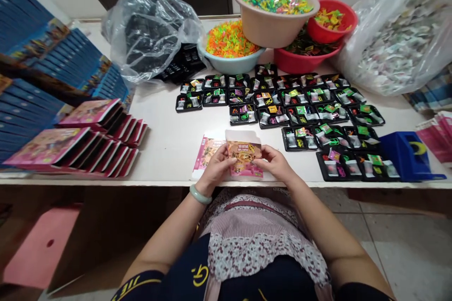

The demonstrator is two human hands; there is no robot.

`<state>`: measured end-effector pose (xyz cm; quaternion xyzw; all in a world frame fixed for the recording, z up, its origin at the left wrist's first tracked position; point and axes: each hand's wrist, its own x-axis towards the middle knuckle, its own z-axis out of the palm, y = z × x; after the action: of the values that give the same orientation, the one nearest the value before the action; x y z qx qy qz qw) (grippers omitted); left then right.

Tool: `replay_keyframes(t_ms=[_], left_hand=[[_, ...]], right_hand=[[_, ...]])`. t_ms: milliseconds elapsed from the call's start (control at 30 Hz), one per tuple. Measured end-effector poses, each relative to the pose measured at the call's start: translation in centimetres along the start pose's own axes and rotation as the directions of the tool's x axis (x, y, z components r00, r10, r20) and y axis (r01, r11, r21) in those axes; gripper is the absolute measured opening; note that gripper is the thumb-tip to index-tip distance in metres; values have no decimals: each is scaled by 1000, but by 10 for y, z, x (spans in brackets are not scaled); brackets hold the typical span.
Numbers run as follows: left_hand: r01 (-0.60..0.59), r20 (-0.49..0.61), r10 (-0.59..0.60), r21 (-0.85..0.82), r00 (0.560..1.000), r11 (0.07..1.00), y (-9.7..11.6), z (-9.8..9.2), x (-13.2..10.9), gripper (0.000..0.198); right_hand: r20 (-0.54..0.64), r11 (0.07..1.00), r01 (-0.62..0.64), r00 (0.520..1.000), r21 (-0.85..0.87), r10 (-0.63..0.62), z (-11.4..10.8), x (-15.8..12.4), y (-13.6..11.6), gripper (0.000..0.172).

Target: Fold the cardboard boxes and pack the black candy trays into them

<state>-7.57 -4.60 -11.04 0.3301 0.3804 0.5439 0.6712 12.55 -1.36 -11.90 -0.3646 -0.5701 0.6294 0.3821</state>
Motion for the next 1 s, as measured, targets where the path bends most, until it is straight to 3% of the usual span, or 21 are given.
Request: replay_keyframes(t_ms=[167, 267, 333, 400, 433, 467, 533, 600, 733, 833, 900, 1000], left_hand=[[18, 75, -22, 48, 997, 999, 1, -1, -1, 55], [-16, 58, 7, 153, 998, 988, -2, -6, -2, 59], [-162, -28, 182, 337, 983, 927, 2, -7, -2, 63], [-365, -33, 479, 603, 877, 709, 15, -4, -4, 63], [-438, 52, 583, 715, 811, 544, 25, 0, -5, 62], [-489, 179, 616, 786, 767, 380, 35, 5, -7, 58], [-544, 407, 513, 826, 755, 146, 56, 18, -9, 45], [-544, 488, 369, 837, 791, 57, 76, 29, -12, 32], [-510, 501, 118, 859, 857, 54, 103, 40, -16, 22], [-443, 448, -48, 892, 893, 90, 113, 39, -16, 20], [-349, 368, -109, 923, 923, 165, 117, 37, -16, 20], [-222, 283, -136, 910, 949, 350, 119, 32, -17, 22]], right_hand=[[116, 979, -118, 988, 166, 100, 12, 4, -2, 47], [-18, 998, -59, 998, 26, 59, 23, 6, -1, 39], [-98, 993, -4, 995, -119, -8, 27, 7, -4, 36], [-131, 961, 39, 988, -276, -77, 29, 5, -10, 37], [-127, 932, 61, 985, -356, -113, 30, 4, -13, 37], [-111, 899, 86, 983, -430, -147, 31, 2, -17, 35], [-50, 833, 142, 979, -535, -199, 36, -1, -22, 32], [19, 798, 193, 975, -571, -222, 43, -3, -25, 29], [121, 794, 245, 969, -557, -215, 63, -4, -28, 39], [113, 819, 227, 974, -527, -198, 73, -1, -30, 40], [141, 866, 232, 972, -443, -188, 73, 0, -31, 44], [259, 942, 257, 945, -215, -199, 68, 1, -28, 53]])
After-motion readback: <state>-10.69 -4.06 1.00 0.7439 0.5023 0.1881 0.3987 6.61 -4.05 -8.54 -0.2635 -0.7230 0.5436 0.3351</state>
